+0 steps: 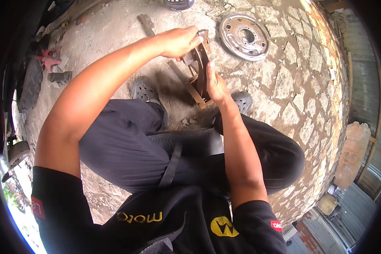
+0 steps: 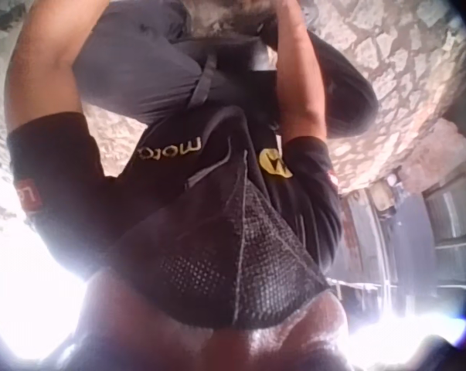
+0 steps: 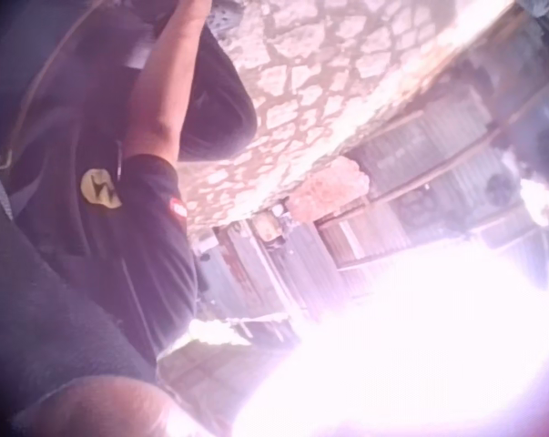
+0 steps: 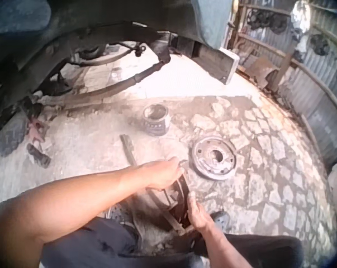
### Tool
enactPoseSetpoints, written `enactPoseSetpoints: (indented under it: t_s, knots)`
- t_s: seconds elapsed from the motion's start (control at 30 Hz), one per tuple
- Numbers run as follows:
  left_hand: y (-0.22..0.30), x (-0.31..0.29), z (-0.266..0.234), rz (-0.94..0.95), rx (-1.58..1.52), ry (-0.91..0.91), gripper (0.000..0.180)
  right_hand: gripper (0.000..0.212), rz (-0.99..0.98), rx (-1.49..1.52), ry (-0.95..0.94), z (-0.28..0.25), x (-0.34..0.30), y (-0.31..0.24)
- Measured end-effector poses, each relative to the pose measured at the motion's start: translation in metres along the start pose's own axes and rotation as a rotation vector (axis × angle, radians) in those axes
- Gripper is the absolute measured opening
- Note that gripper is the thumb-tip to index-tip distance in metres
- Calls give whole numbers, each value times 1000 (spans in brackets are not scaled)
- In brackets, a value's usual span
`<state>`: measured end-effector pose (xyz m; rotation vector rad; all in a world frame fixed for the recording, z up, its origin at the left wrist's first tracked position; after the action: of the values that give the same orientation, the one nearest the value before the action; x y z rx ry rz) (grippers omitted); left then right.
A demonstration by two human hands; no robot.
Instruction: The person sits on the ground and scrubs a curved metal part with a wire brush, repeatedly turning it to clean different surfaces. A metal hub and a small container are visible nearby.
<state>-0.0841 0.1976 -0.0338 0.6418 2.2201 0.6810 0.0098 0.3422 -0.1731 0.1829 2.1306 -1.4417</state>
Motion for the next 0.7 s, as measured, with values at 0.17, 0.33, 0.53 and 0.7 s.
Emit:
enactPoseSetpoints:
  t_s: [0.17,0.33,0.53,0.7]
  knots:
    - [-22,-3,-11,-62,-8,-34,47,79,-228,110,-107,10,-38,-75]
    - [-22,-1,-15,-66,54,-19,49,79,-99,-413,-296,24,-9,-13]
    - [-46,12,-20,-24,148,20,50,84,-35,-215,-274,33,-26,-35]
    - [-32,-2,-21,-82,58,-61,47,108,-131,-478,-256,39,-31,-61]
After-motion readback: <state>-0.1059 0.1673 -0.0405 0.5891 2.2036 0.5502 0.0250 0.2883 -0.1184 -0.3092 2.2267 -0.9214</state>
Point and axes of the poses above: each hand's wrist, its own x-axis towards the middle knuckle, its own z-axis out of the palm, y = z × x, the point moved 9 cm from there along x, towards the middle knuckle, and after that the axes turned 11 degrees about -y, right-handed, at the moved point
